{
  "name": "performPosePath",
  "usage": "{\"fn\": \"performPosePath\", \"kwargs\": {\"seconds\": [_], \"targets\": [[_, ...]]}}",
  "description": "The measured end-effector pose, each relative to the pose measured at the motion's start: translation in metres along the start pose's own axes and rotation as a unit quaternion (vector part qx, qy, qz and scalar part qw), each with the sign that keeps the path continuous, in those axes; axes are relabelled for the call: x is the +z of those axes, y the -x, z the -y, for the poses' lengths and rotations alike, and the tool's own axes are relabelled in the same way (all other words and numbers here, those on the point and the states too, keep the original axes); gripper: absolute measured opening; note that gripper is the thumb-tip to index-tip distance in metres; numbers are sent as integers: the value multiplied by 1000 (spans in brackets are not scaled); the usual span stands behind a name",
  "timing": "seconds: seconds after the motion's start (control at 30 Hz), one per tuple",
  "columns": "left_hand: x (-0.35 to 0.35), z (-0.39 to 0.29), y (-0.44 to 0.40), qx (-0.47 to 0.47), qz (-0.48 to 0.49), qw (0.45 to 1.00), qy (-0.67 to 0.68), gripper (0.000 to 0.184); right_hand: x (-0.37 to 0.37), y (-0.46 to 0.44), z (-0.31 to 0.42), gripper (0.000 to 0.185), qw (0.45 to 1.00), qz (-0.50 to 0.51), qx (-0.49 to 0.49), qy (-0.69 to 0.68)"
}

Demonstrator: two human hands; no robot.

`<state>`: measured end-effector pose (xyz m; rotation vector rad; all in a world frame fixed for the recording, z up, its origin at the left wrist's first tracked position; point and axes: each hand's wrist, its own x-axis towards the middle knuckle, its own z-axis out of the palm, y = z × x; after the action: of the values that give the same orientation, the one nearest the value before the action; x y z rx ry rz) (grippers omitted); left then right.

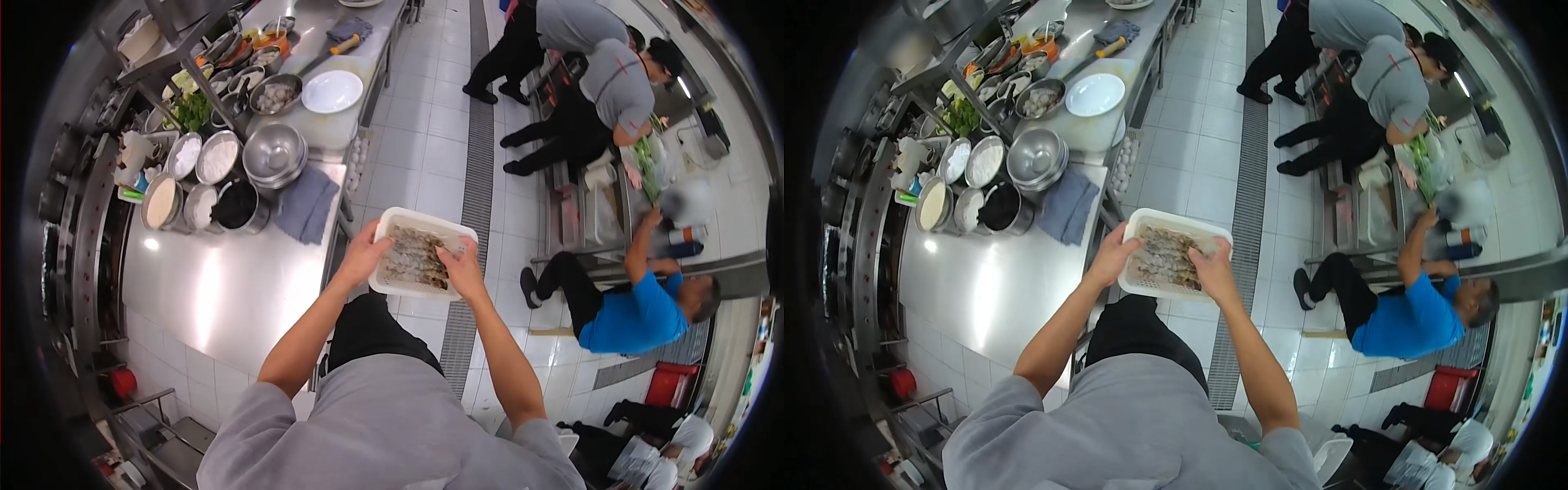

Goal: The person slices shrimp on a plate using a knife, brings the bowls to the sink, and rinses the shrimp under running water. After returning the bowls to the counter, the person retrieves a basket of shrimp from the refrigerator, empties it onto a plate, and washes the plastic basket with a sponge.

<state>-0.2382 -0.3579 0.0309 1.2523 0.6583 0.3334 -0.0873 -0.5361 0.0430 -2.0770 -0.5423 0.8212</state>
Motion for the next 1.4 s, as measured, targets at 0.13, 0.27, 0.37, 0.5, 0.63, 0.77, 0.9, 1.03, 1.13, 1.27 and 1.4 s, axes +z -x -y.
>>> {"fn": "performPosePath", "kwargs": {"seconds": [0.13, 0.27, 0.37, 0.5, 0.63, 0.77, 0.9, 1.03, 1.13, 1.27, 1.4], "targets": [[-2, -30, -69, 47, 30, 997, -45, 50, -9, -52, 36, 75, 986, -5, 26, -163], [-10, -64, -116, 67, 1, 995, -71, 54, -15, -100, 60, 69, 987, 37, -58, -143], [-24, -98, -117, 56, -45, 996, -46, 55, -21, -127, 112, 68, 992, 81, -64, -79], [-50, -100, -93, 43, -167, 985, -3, 53, 6, -169, 132, 68, 965, 219, -130, -59], [-67, -90, -45, 21, -321, 947, 22, 49, 56, -194, 140, 65, 910, 360, -205, 1], [-49, -99, -6, 10, -438, 894, 100, 44, 83, -199, 166, 68, 842, 471, -263, 2], [-24, -112, -2, 26, -498, 852, 163, 46, 83, -210, 196, 74, 788, 578, -211, 14], [-17, -127, -36, 22, -512, 839, 184, 46, 71, -249, 203, 80, 759, 606, -238, -7], [-31, -142, -86, 30, -495, 853, 160, 48, 58, -295, 220, 79, 778, 584, -231, 1], [-66, -166, -171, 72, -430, 892, 120, 51, 38, -356, 276, 78, 816, 556, -139, -71], [-116, -198, -258, 133, -388, 912, 1, 55, 48, -429, 314, 79, 847, 474, -239, -36]]}}
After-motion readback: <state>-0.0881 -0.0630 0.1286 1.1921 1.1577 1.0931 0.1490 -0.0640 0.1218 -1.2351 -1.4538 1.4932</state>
